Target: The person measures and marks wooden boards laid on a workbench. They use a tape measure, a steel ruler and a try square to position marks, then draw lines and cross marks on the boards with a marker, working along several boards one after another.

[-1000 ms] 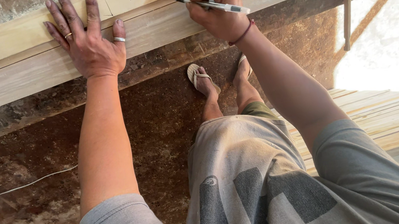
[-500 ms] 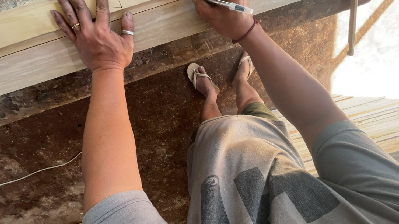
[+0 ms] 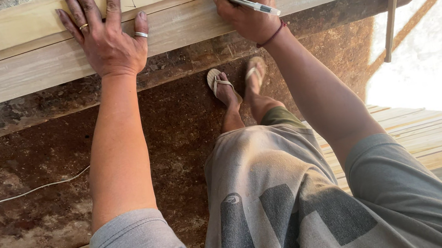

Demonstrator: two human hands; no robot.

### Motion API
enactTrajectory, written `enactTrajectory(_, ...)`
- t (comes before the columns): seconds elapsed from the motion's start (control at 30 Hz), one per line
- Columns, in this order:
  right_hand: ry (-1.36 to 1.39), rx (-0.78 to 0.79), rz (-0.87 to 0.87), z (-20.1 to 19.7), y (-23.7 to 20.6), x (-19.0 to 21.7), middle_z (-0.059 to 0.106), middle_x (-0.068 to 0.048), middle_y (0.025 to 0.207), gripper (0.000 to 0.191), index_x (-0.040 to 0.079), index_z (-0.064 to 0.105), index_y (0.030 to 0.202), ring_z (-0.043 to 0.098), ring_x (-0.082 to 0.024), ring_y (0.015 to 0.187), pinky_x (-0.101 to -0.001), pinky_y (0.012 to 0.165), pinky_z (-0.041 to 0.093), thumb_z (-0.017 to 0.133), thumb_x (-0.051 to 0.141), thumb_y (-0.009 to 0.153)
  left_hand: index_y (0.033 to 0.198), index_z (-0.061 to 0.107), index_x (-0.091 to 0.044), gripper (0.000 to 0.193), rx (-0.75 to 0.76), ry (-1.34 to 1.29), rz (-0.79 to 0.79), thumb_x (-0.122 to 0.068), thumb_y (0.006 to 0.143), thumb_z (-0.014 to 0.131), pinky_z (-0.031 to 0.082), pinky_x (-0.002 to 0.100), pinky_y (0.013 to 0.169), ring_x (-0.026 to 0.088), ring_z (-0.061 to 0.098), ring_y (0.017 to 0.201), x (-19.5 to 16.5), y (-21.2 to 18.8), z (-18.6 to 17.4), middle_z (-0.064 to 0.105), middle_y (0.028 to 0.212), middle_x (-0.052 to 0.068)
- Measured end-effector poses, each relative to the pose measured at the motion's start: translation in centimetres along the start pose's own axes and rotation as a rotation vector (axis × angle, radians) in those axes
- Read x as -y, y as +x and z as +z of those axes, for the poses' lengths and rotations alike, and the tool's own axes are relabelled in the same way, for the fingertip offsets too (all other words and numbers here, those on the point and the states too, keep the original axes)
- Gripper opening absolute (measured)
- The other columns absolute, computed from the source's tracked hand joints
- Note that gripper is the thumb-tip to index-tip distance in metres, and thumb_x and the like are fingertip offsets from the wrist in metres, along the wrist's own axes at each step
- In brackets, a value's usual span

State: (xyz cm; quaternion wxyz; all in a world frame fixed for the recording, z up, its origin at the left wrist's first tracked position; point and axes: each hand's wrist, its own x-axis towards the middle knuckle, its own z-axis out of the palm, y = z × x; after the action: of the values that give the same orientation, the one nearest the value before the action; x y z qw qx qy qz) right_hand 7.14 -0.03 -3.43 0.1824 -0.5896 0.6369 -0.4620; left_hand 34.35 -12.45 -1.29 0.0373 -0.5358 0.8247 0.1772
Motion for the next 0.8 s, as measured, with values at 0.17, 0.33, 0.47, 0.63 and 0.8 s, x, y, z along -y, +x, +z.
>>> enactTrajectory(0.17, 0.105, 0.130, -0.030, -0.4, -0.2, -1.6, 0.073, -0.006, 0.085, 0.022, 0.005, 0.060, 0.085, 0.074, -0.017, 0.079, -0.0282, 0.064, 0.059, 0.080, 0.002, 0.094, 0.167, 0.034, -0.036, 0.066, -0.008, -0.011, -0.001, -0.058, 0.109, 0.054, 0.000, 0.059, 0.130, 0.039, 0.004, 0.160, -0.4, -0.1, -0.4, 0.012, 0.175, 0.018)
enactTrajectory(0.33, 0.169, 0.131, 0.025, 0.6, -0.9, -0.3, 0.073, -0.007, 0.081, 0.024, 0.007, 0.058, 0.080, 0.073, -0.013, 0.069, -0.0267, 0.054, 0.053, 0.075, 0.000, 0.096, 0.166, 0.029, -0.042, 0.063, 0.051, 0.029, -0.032, -0.064, 0.108, 0.042, -0.001, 0.057, 0.131, 0.036, 0.003, 0.161, -1.0, 0.2, -1.2, 0.010, 0.175, 0.013)
enactTrajectory(0.47, 0.146, 0.141, -0.016, 2.5, -1.1, 3.2, 0.072, -0.010, 0.086, 0.021, 0.005, 0.058, 0.082, 0.070, -0.017, 0.073, -0.0297, 0.061, 0.054, 0.077, 0.001, 0.089, 0.167, 0.020, -0.042, 0.064, 0.143, 0.103, -0.077, -0.062, 0.108, 0.032, -0.002, 0.055, 0.131, 0.033, 0.002, 0.163, -0.4, 0.7, -1.1, 0.005, 0.176, 0.010)
enactTrajectory(0.63, 0.160, 0.095, 0.044, 6.8, 1.5, 6.1, 0.071, -0.009, 0.085, 0.020, 0.004, 0.058, 0.084, 0.067, -0.019, 0.070, -0.0319, 0.062, 0.053, 0.078, 0.003, 0.088, 0.172, 0.014, -0.023, 0.069, 0.093, 0.123, -0.044, -0.052, 0.112, 0.032, -0.002, 0.055, 0.132, 0.032, 0.002, 0.164, 0.8, 0.9, -0.1, 0.004, 0.177, 0.010)
enactTrajectory(0.8, 0.075, 0.011, 0.077, 10.3, 2.6, 7.0, 0.065, -0.010, 0.078, 0.019, 0.003, 0.059, 0.084, 0.066, -0.023, 0.068, -0.0347, 0.062, 0.051, 0.078, 0.002, 0.085, 0.170, 0.017, -0.017, 0.076, 0.022, 0.085, 0.019, -0.041, 0.104, 0.045, -0.002, 0.055, 0.131, 0.034, 0.004, 0.162, 1.7, 0.6, 0.3, 0.008, 0.176, 0.012)
